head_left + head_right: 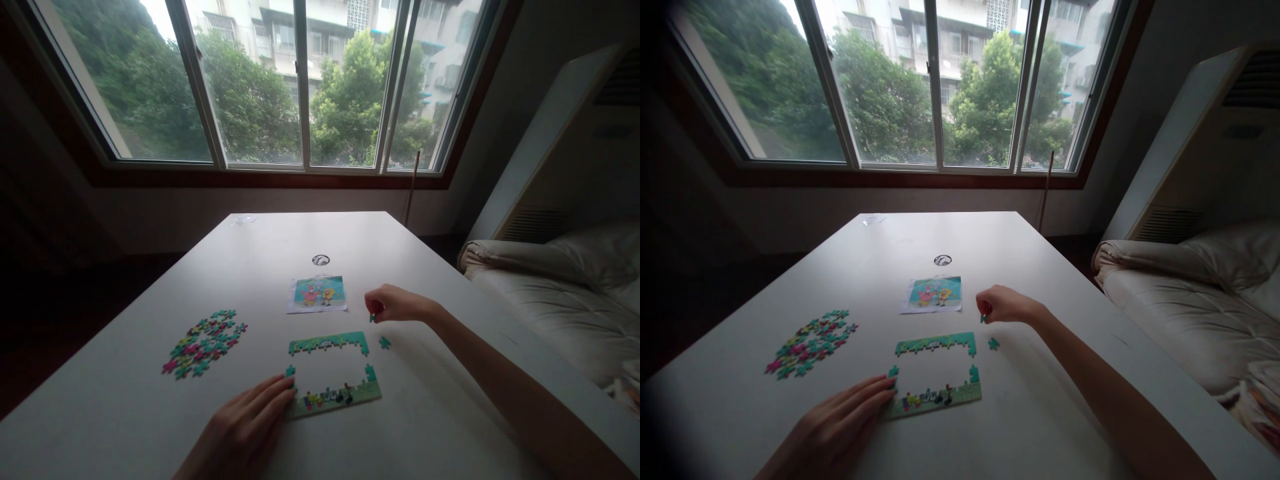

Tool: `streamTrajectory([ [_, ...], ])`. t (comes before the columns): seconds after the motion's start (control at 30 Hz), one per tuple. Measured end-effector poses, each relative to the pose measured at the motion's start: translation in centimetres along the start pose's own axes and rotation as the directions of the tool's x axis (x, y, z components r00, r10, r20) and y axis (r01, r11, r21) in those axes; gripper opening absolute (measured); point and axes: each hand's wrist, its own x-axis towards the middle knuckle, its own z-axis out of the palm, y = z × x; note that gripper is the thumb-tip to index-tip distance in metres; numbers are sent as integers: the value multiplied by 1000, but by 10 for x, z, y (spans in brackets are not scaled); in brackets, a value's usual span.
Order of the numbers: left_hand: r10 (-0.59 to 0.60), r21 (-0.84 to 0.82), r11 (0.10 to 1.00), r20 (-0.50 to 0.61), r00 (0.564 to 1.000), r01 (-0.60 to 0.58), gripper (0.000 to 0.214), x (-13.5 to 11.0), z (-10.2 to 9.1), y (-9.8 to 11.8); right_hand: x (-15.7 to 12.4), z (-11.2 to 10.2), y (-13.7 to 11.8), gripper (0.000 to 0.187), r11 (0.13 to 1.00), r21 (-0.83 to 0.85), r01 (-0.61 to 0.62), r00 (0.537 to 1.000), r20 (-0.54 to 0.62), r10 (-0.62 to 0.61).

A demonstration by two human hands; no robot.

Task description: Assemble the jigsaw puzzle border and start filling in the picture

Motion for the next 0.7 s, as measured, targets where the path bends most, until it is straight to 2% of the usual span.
streamTrajectory([
  [0.1, -15, 8, 1000, 32, 999, 15, 30, -2, 1, 0, 4, 4, -28, 3, 994, 54, 92, 976, -202, -79],
  [0.17, -16, 12, 1000, 43, 999, 15, 31, -2, 2, 0, 11, 13, -50, 3, 977, 123, 176, 961, -235, -144],
  [0.27, -13, 3, 1000, 14, 1000, 13, 29, -2, 3, 0, 26, 31, -80, 2, 955, 189, 227, 959, -212, -186],
  [0.4, -3, -3, 1000, 8, 1000, 3, 31, 1, 1, 0, 50, 54, -104, 7, 954, 172, 247, 959, -188, -214],
  [0.53, 5, -3, 1000, 22, 1000, -4, 33, 2, -2, 1, 65, 69, -114, 7, 963, 117, 242, 963, -154, -224],
  [0.7, 2, -4, 1000, 21, 1000, -2, 32, 2, -2, 3, 66, 72, -117, 12, 963, 91, 253, 964, -104, -244],
])
